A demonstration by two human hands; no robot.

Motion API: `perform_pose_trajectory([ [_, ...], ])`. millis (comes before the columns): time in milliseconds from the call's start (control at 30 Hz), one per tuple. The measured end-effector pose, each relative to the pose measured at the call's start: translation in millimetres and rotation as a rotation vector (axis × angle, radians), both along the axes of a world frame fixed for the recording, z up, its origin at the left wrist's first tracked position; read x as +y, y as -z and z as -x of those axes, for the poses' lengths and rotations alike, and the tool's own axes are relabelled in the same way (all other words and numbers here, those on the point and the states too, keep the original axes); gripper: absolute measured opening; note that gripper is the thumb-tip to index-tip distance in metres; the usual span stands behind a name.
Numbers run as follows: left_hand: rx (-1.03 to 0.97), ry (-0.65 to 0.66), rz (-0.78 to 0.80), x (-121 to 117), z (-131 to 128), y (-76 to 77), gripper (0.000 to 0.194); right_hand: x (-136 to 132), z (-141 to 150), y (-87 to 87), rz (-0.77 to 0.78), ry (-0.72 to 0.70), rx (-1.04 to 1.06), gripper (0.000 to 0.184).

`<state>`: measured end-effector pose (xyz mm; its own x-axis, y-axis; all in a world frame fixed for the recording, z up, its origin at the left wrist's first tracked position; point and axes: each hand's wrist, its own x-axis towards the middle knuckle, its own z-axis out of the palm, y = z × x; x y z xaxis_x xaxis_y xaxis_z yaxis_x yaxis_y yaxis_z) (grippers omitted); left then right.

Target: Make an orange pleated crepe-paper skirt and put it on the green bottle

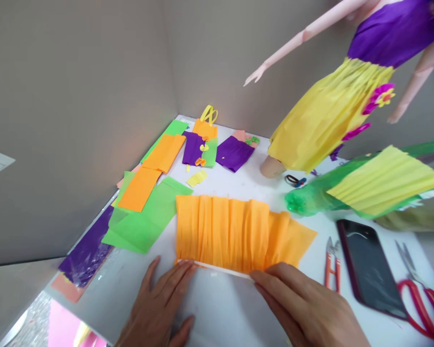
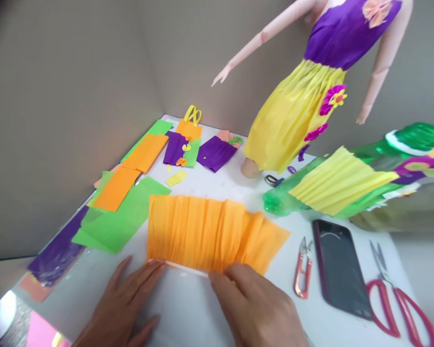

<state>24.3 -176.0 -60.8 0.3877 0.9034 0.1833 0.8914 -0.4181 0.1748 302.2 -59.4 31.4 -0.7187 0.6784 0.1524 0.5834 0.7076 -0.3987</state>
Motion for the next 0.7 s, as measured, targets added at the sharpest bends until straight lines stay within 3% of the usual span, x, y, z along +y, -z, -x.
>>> perform_pose_trajectory([
  [367, 0.009, -0.034, 0.059, 9.0, -4.0, -3.7, 0.07, -2.1, -14.8, 5.7, -0.035, 0.014, -0.024, 0.023],
  [700, -0.065, -0.079, 0.018, 13.1, -16.6, -3.4, 0.068, -1.6, -24.9, 1.0, -0.059, 0.031, -0.01, 0.022],
])
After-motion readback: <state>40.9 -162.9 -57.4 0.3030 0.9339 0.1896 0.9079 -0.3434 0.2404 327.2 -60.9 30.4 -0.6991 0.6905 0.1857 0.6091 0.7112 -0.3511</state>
